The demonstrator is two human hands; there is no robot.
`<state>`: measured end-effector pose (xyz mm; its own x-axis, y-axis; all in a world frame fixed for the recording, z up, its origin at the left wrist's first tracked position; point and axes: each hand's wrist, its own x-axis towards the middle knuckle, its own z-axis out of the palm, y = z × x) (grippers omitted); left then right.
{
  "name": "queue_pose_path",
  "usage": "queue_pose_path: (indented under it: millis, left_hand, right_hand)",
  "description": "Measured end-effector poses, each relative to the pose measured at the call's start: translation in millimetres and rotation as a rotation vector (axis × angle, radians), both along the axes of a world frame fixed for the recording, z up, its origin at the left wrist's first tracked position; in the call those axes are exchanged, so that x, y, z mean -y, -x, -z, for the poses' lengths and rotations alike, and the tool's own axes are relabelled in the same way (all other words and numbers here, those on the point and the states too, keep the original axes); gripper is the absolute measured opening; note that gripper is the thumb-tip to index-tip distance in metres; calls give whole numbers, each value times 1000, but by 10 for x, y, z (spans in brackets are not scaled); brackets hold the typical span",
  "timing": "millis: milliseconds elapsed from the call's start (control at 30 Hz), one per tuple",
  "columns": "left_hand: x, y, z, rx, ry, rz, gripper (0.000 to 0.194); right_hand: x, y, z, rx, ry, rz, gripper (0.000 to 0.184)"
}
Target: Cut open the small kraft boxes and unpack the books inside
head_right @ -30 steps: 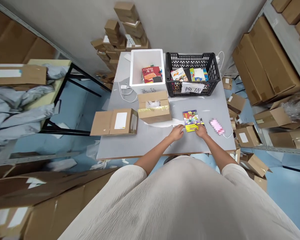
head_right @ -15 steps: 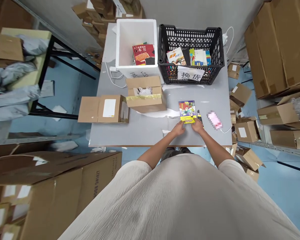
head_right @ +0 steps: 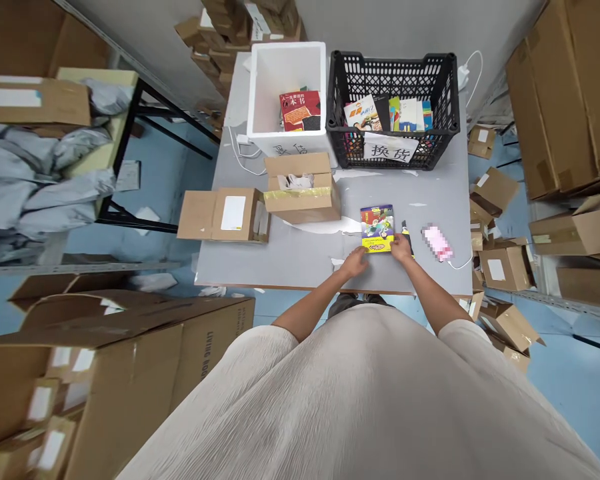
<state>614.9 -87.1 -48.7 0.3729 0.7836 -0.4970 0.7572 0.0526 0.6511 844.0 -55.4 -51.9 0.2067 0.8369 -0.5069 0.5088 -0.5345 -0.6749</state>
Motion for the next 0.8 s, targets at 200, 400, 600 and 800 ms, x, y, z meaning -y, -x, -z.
queue_pose_path:
  millis: [200,400,600,800]
  left_hand:
    - [-366,42,-371,-34,-314,-29,60]
    - [-698,-27,-793,5,-499,41,55]
    - [-511,18,-590,-61,-95,20,26]
    - [-295,147,-220,-61,61,-320,30]
  right_hand:
    - [-191,-200,-404,-88,-44,-18,57]
    - [-459,-180,-783,146,-112,-391,47]
    - [-402,165,-787,275,-96,-743,43]
    - [-221,250,-597,365,-200,-506,52]
